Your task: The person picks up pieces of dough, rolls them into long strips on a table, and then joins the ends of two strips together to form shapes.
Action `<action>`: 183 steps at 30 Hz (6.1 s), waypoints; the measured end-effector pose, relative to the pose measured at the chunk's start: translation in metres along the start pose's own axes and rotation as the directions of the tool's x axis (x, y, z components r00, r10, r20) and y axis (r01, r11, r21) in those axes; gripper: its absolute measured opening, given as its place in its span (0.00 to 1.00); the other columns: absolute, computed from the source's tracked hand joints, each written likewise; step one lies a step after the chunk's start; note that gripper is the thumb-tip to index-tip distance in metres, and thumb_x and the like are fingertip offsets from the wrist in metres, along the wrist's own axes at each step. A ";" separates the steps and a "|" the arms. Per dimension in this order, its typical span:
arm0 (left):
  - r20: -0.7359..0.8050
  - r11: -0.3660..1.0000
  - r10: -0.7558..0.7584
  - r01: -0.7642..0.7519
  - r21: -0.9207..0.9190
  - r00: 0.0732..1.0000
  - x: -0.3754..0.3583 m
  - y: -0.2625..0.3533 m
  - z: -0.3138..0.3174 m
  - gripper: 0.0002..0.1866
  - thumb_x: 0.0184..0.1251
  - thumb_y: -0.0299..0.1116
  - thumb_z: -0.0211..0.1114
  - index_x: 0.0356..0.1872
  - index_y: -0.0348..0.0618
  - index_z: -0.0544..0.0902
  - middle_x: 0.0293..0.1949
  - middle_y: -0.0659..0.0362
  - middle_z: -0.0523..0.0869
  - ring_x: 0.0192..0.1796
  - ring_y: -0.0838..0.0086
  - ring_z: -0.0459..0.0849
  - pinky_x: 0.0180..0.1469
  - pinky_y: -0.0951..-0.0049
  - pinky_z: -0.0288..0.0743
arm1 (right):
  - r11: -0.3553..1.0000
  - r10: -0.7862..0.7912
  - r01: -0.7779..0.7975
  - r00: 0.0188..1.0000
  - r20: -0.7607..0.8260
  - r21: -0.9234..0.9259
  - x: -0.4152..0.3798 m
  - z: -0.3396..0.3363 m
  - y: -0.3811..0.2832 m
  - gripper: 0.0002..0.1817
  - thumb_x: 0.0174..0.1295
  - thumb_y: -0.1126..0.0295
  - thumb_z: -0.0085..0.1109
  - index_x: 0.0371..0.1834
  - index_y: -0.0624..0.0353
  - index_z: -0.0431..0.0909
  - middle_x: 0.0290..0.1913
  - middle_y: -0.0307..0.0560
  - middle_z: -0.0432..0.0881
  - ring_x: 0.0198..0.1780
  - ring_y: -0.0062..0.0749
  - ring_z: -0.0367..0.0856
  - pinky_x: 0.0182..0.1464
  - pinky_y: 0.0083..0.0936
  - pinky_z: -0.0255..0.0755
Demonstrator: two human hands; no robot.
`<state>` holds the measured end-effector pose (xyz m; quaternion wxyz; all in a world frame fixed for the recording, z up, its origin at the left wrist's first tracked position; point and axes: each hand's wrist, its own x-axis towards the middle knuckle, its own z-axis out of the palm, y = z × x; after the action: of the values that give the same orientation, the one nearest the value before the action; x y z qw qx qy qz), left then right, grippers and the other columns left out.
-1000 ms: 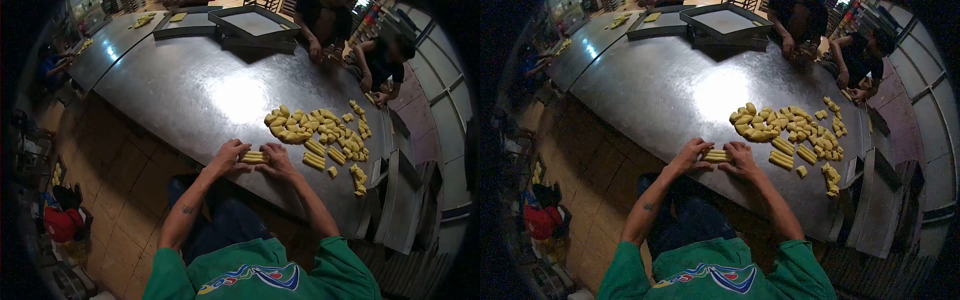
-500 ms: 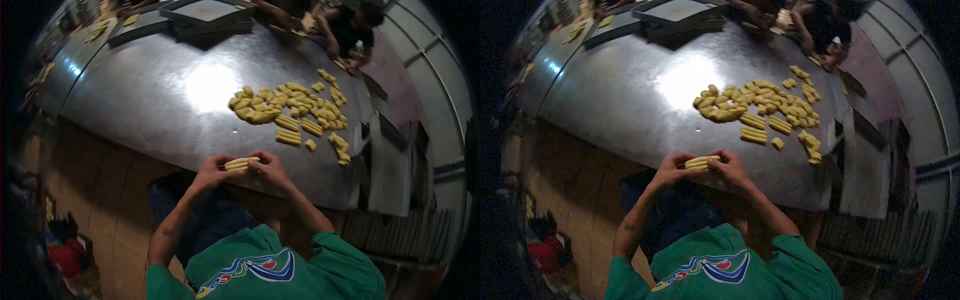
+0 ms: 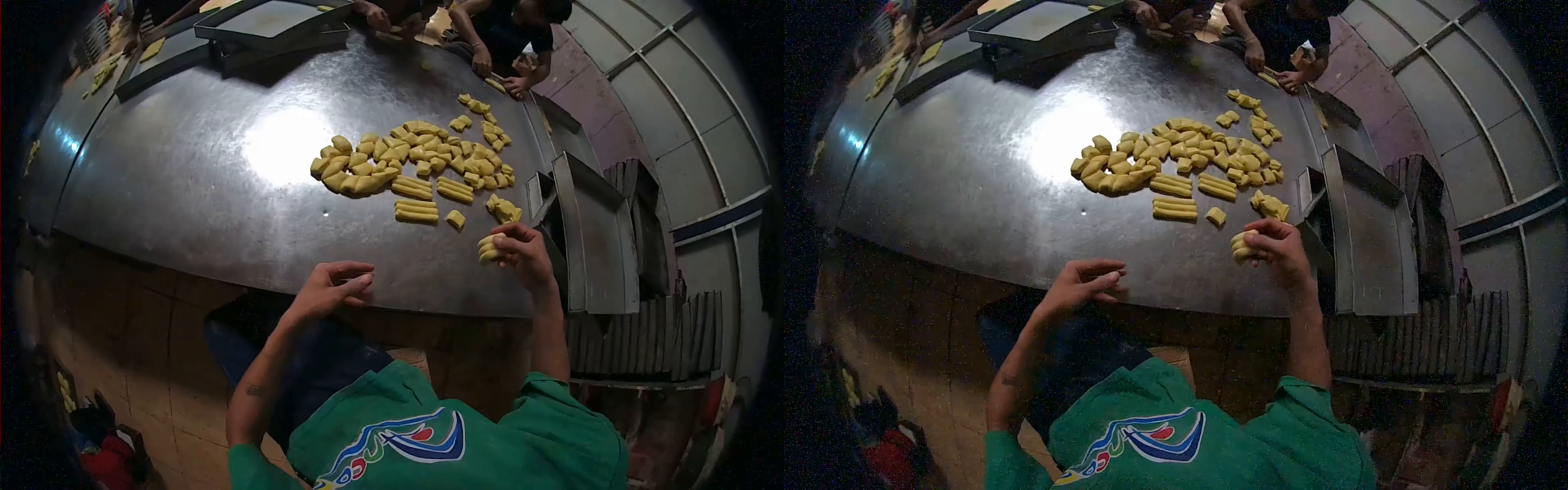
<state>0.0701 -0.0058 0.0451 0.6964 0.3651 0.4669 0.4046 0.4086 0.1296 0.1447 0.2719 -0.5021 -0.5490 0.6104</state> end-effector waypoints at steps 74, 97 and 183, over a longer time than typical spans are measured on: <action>-0.398 0.545 0.419 0.125 0.829 0.816 -0.022 -0.039 -0.096 0.20 0.49 0.58 0.73 0.28 0.53 0.86 0.39 0.58 0.79 0.52 0.63 0.76 0.57 0.54 0.59 | 0.883 0.167 0.108 0.837 0.521 -0.457 0.115 0.224 0.089 0.18 0.57 0.59 0.70 0.30 0.69 0.84 0.22 0.49 0.81 0.23 0.28 0.80 0.29 0.32 0.73; -0.500 0.387 0.369 0.359 0.849 0.784 0.004 -0.020 -0.086 0.23 0.39 0.60 0.75 0.27 0.52 0.87 0.41 0.54 0.81 0.54 0.56 0.74 0.53 0.51 0.58 | 0.326 0.039 0.468 0.862 0.506 -0.822 0.125 0.245 0.074 0.44 0.46 0.27 0.63 0.17 0.69 0.82 0.09 0.49 0.71 0.13 0.34 0.72 0.23 0.36 0.68; -0.419 0.316 0.631 0.278 0.907 0.653 0.000 -0.030 -0.105 0.26 0.55 0.64 0.66 0.26 0.48 0.83 0.39 0.57 0.79 0.50 0.62 0.74 0.53 0.56 0.60 | 0.248 -0.320 0.531 0.834 0.449 -0.810 0.128 0.232 0.075 0.36 0.49 0.34 0.66 0.17 0.63 0.83 0.14 0.56 0.77 0.19 0.48 0.80 0.26 0.39 0.71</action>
<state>-0.0228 -0.0044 -0.0124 0.0476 0.5537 0.7925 0.2513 0.1695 0.1321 0.0086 0.0502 -0.3355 -0.9285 0.1510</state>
